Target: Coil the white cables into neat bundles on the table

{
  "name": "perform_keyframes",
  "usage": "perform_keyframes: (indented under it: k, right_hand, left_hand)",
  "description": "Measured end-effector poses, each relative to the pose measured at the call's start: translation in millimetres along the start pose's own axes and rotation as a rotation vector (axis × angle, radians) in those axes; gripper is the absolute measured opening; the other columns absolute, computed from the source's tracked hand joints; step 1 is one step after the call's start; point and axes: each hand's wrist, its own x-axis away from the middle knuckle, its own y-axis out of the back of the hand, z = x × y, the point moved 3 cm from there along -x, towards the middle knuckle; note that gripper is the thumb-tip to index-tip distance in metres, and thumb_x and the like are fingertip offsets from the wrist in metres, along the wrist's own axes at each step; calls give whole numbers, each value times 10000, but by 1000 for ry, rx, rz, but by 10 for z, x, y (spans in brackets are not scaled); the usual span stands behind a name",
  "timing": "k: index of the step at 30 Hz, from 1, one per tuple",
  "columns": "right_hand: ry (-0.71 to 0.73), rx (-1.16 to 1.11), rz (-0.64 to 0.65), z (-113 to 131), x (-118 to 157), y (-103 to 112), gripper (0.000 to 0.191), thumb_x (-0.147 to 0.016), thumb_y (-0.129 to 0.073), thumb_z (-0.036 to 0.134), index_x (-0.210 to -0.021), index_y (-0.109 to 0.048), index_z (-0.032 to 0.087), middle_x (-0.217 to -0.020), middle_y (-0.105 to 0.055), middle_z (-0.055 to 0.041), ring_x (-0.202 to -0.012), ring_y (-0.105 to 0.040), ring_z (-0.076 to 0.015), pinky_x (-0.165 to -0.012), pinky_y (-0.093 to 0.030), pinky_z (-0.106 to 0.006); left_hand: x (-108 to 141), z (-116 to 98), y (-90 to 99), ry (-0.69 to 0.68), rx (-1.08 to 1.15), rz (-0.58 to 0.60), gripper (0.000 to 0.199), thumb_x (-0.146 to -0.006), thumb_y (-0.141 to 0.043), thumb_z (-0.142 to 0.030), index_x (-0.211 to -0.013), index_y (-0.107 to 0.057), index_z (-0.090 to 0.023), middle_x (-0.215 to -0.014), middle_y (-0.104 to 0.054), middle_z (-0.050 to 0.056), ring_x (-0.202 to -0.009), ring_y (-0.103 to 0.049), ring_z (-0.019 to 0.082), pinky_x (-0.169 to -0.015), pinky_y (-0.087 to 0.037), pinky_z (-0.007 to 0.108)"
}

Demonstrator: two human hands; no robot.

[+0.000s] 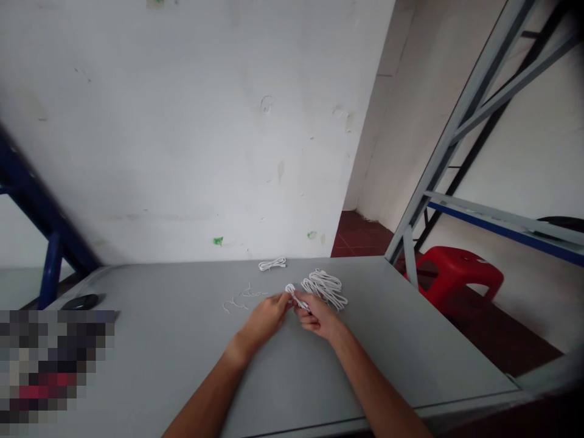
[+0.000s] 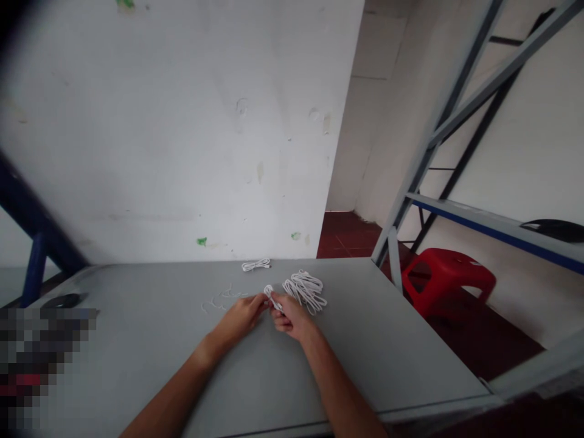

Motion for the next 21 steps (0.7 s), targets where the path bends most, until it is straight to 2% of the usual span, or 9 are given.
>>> perform_keyframes:
  k: [2, 5, 8, 10, 13, 17, 19, 21]
  right_hand:
    - [-109, -15, 36, -21, 10, -19, 369, -958, -427, 463, -714, -477, 190, -452, -308, 110, -330, -118, -37, -311, -64, -170]
    - [-52, 141, -17, -21, 8, -17, 379, -939, -463, 498, -708, -474, 196, -440, -343, 102, -325, -159, -35, -321, -76, -178]
    - [72, 397, -93, 3, 13, 32, 395, -853, -588, 551, -700, -502, 198, -438, -384, 88, -333, -225, -38, -340, -94, -187]
    - [72, 478, -57, 17, 37, 88, 404, -799, -646, 568, -693, -514, 200, -446, -383, 87, -346, -236, -39, -350, -104, -191]
    - [30, 434, 85, 52, 123, 209, 409, -763, -673, 575, -694, -516, 204, -453, -358, 96, -359, -208, -39, -350, -109, -191]
    - [44, 346, 313, 101, 283, 360, 489, -711, -679, 649, -634, -515, 195, -400, -303, 104, -349, -172, -38, -341, -102, -198]
    - [104, 280, 333, 127, 312, 398, 518, -693, -675, 680, -616, -505, 197, -383, -293, 105, -340, -171, -40, -340, -112, -206]
    - [184, 181, 261, 155, 280, 398, 508, -715, -653, 680, -647, -513, 197, -394, -294, 107, -350, -169, -45, -350, -115, -210]
  left_hand:
    - [0, 14, 3, -7, -83, 20, 203, -940, -397, -137, -1021, -570, -208, -913, -685, 70, -821, -639, 185, -742, -436, 269]
    - [-26, 25, 21, 89, -55, -44, 201, -941, -401, -188, -901, -598, -192, -804, -678, 56, -723, -619, 171, -695, -420, 264]
    - [-59, 44, 25, 304, 217, -90, 288, -921, -414, -263, -718, -595, -171, -653, -645, 34, -581, -561, 141, -602, -390, 250]
    - [-73, 57, 23, 421, 468, -65, 308, -886, -451, -311, -651, -580, -161, -593, -623, 23, -529, -524, 126, -550, -368, 238]
    - [-77, 96, 55, 490, 751, -21, 291, -829, -518, -377, -666, -595, -148, -589, -617, 9, -502, -489, 108, -495, -329, 220]
    - [-52, 265, 115, 539, 825, -89, 294, -787, -560, -417, -651, -574, -156, -586, -592, -7, -491, -467, 97, -466, -295, 210]
    - [-40, 349, 94, 572, 748, -131, 291, -795, -537, -412, -647, -557, -163, -592, -596, -2, -485, -473, 100, -471, -306, 216]
    - [-49, 371, 32, 573, 628, -138, 293, -811, -505, -395, -637, -556, -165, -570, -591, 2, -474, -472, 106, -492, -334, 230]
